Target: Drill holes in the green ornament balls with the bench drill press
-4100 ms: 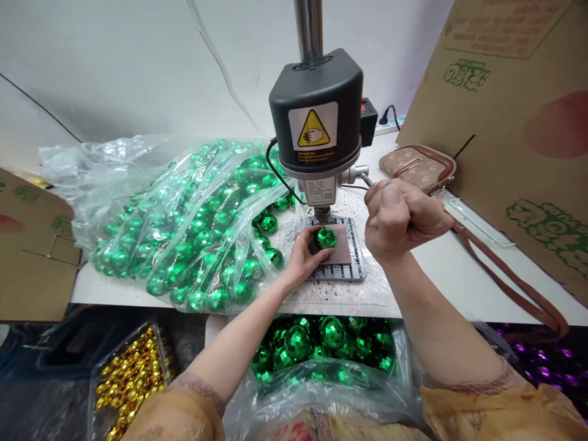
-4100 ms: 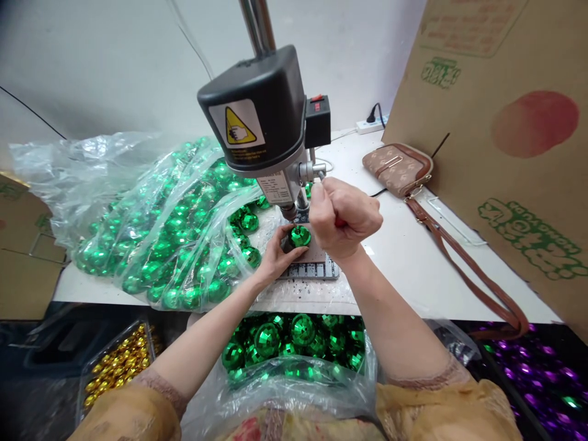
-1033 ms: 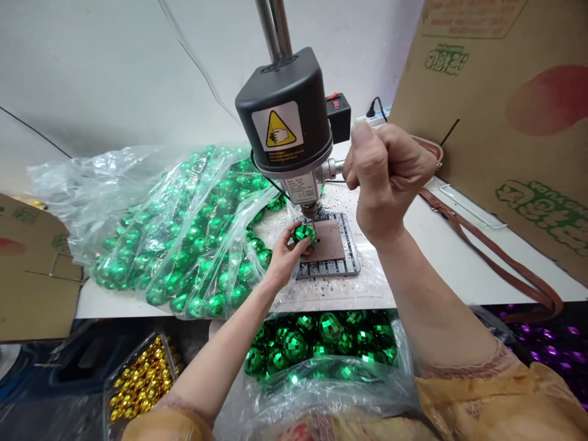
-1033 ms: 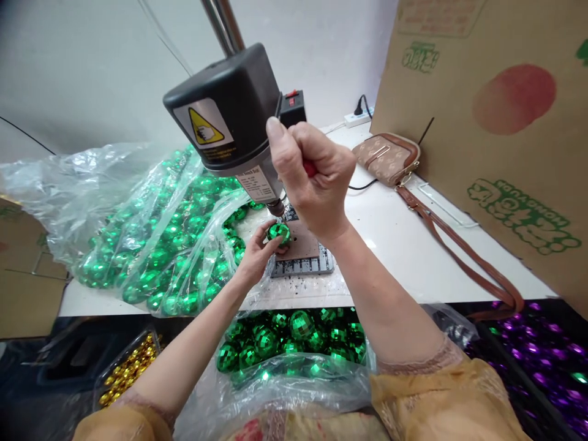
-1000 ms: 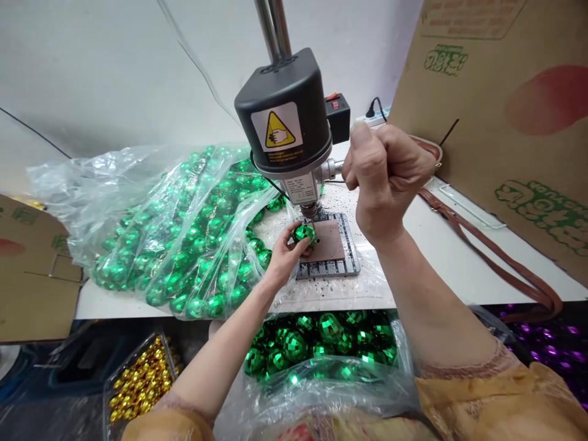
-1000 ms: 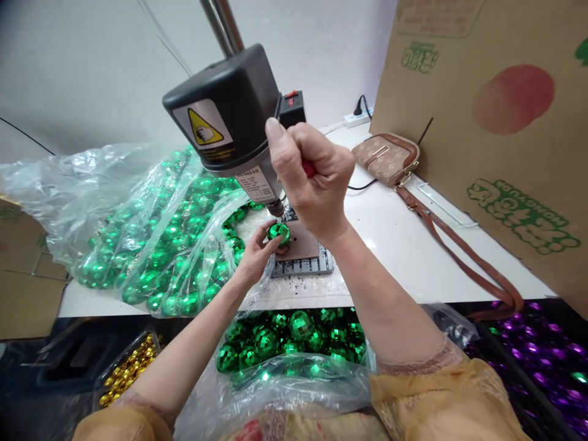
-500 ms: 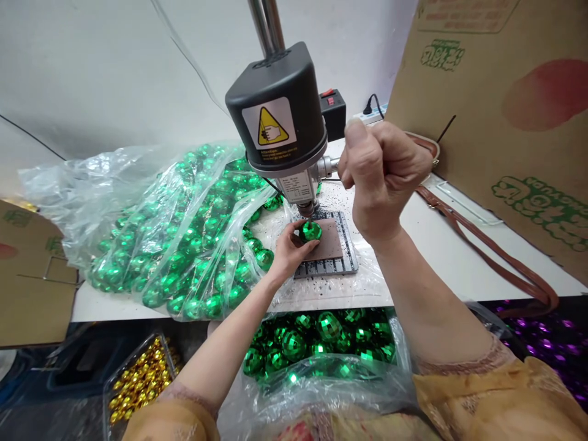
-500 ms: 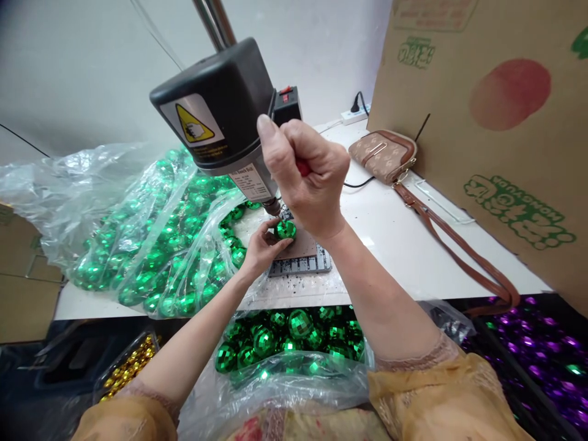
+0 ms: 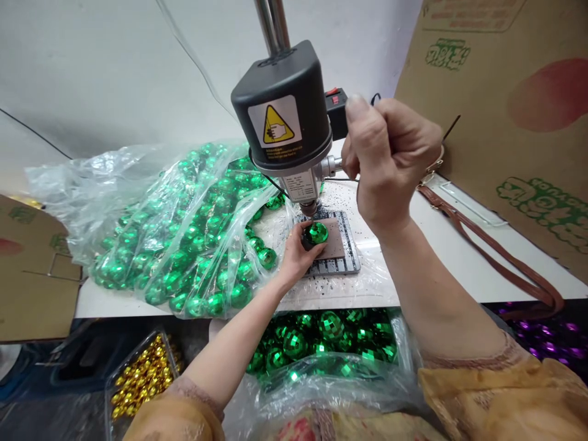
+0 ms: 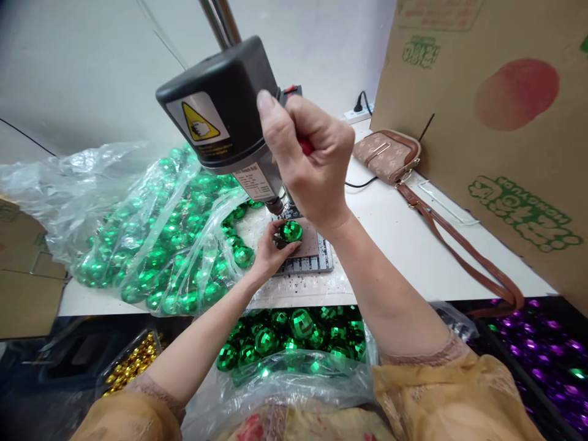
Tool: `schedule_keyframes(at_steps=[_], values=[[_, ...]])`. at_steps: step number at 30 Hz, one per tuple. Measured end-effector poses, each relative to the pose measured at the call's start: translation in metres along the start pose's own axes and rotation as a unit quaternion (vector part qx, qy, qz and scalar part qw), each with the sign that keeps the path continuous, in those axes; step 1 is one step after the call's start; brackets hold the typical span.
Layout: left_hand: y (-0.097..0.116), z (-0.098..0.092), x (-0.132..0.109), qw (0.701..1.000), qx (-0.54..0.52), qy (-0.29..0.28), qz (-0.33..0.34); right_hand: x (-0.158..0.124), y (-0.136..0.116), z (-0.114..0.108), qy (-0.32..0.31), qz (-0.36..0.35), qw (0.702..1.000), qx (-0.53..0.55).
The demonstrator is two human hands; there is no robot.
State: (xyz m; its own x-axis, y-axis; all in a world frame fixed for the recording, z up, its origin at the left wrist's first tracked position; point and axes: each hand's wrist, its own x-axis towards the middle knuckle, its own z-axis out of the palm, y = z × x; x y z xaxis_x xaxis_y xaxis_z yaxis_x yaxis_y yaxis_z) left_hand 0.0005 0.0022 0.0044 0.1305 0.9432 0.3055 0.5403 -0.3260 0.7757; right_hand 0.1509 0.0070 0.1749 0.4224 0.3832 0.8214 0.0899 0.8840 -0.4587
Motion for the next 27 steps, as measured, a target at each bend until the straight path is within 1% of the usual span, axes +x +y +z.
schedule_keyframes(at_steps=[3,5,8,10,13,19,27], values=[[-0.001,0.001,-0.001,1.000,0.001,0.002,0.003,0.006,0.001,0.003,-0.010,-0.020,0.999,0.032],[-0.001,0.001,-0.001,1.000,-0.001,0.002,0.000,0.005,0.000,0.002,-0.012,-0.010,1.000,0.001],[0.000,0.000,-0.001,1.000,-0.010,-0.003,-0.003,-0.005,-0.001,-0.001,0.003,0.004,0.999,-0.037],[0.001,0.000,0.000,1.000,-0.019,-0.006,-0.004,-0.013,0.001,-0.004,0.014,-0.009,1.000,-0.018],[0.002,0.000,-0.001,0.999,-0.033,-0.004,-0.001,-0.020,0.005,-0.007,0.014,-0.040,0.999,0.016],[0.001,0.001,-0.002,0.999,-0.043,-0.013,-0.003,-0.029,0.012,-0.009,0.020,-0.033,0.999,0.006],[-0.001,0.002,-0.002,0.998,-0.062,0.000,0.001,-0.038,0.022,-0.013,0.015,-0.085,0.996,0.029]])
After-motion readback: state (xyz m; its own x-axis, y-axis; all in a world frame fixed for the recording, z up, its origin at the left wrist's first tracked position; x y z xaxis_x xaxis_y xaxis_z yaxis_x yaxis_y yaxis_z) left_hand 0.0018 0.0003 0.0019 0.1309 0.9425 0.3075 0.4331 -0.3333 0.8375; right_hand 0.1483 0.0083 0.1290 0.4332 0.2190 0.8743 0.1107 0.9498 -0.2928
